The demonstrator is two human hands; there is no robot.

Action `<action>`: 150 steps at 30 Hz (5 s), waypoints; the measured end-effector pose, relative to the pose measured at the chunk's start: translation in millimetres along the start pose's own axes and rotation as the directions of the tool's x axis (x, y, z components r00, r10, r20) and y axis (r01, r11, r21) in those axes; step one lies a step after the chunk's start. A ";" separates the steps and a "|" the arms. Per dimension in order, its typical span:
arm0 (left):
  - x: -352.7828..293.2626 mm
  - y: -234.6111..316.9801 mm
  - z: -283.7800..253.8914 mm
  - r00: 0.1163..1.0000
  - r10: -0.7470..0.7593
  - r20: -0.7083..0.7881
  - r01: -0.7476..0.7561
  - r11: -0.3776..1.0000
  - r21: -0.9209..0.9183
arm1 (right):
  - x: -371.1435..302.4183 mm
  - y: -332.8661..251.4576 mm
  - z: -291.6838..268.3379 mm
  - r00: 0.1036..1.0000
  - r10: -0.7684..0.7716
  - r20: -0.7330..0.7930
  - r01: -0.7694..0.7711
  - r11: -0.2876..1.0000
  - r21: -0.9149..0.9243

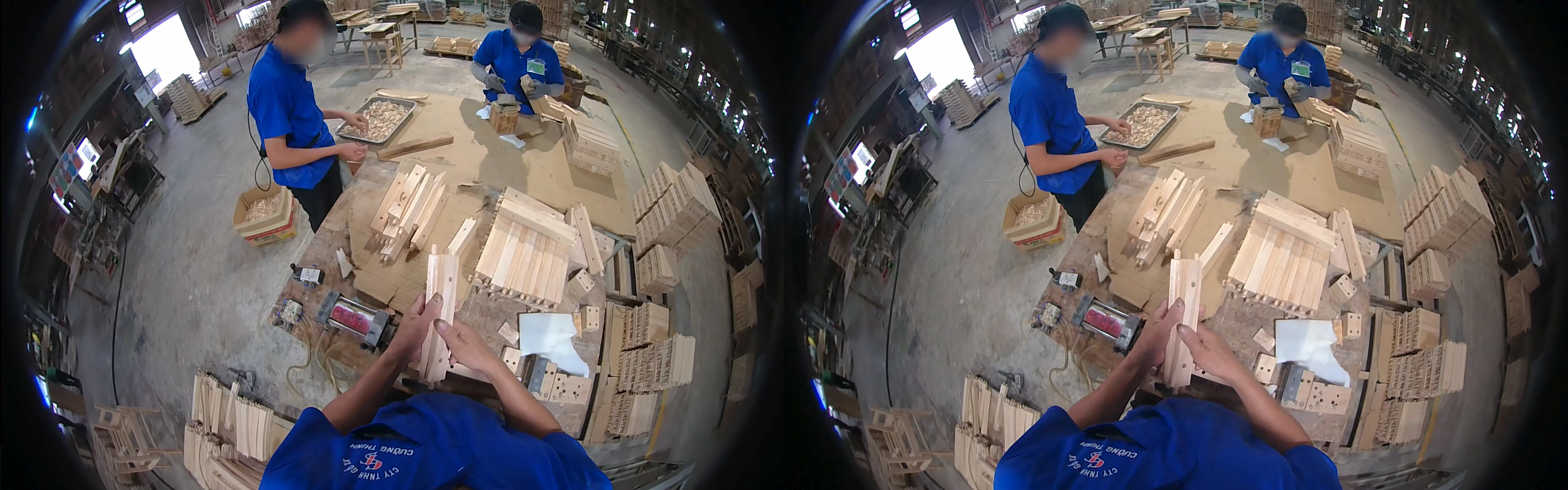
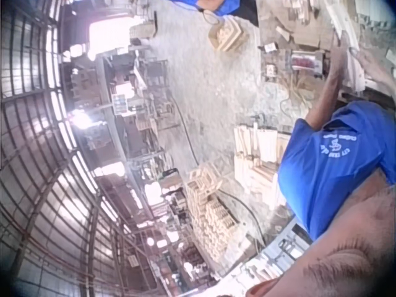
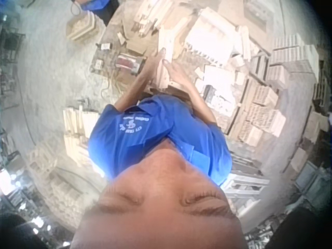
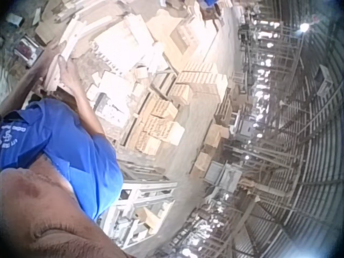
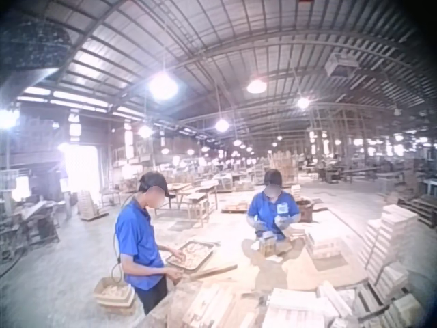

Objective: The person assembles small wooden pieces by hand, inserting dowels into pre-drilled holes and stacking the finished units. The person repeatedly picks up pieces, aligns them, and places them into a growing stack on the workbench.

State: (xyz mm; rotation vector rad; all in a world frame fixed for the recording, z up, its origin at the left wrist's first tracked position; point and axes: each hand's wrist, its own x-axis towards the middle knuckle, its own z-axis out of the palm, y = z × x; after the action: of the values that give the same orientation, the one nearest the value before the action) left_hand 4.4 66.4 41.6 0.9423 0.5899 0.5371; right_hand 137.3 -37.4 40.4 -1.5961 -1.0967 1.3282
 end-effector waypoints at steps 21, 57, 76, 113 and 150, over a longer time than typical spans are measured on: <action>2.7 13.9 -9.2 0.973 -0.085 0.216 0.169 0.897 -0.409 | 9.5 -20.8 -13.5 0.591 -0.803 -0.085 0.645 0.533 -0.548; 8.4 -29.6 14.5 0.963 0.234 -0.135 -0.256 0.949 -0.182 | -18.6 -18.7 8.8 0.816 -0.497 -0.294 0.306 0.803 -0.511; -41.1 -46.0 -78.0 0.923 0.032 -0.383 0.047 0.980 0.194 | -47.4 57.2 -47.1 0.982 -0.090 -0.168 -0.088 0.567 -0.819; -84.4 -5.3 -331.6 0.306 0.665 -0.681 0.817 0.184 0.547 | -41.2 118.5 -0.2 0.960 -0.148 -0.238 -0.152 0.439 -0.886; -94.0 11.2 -329.4 0.424 0.694 -0.582 0.810 -0.004 0.586 | -43.9 116.7 -0.9 0.925 -0.299 -0.235 -0.080 0.453 -0.888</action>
State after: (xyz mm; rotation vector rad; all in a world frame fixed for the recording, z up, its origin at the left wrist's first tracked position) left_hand -287.0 201.7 -77.7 2.0617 2.5195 0.3466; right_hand 150.5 -117.4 -54.3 -2.3202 -1.7642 0.2094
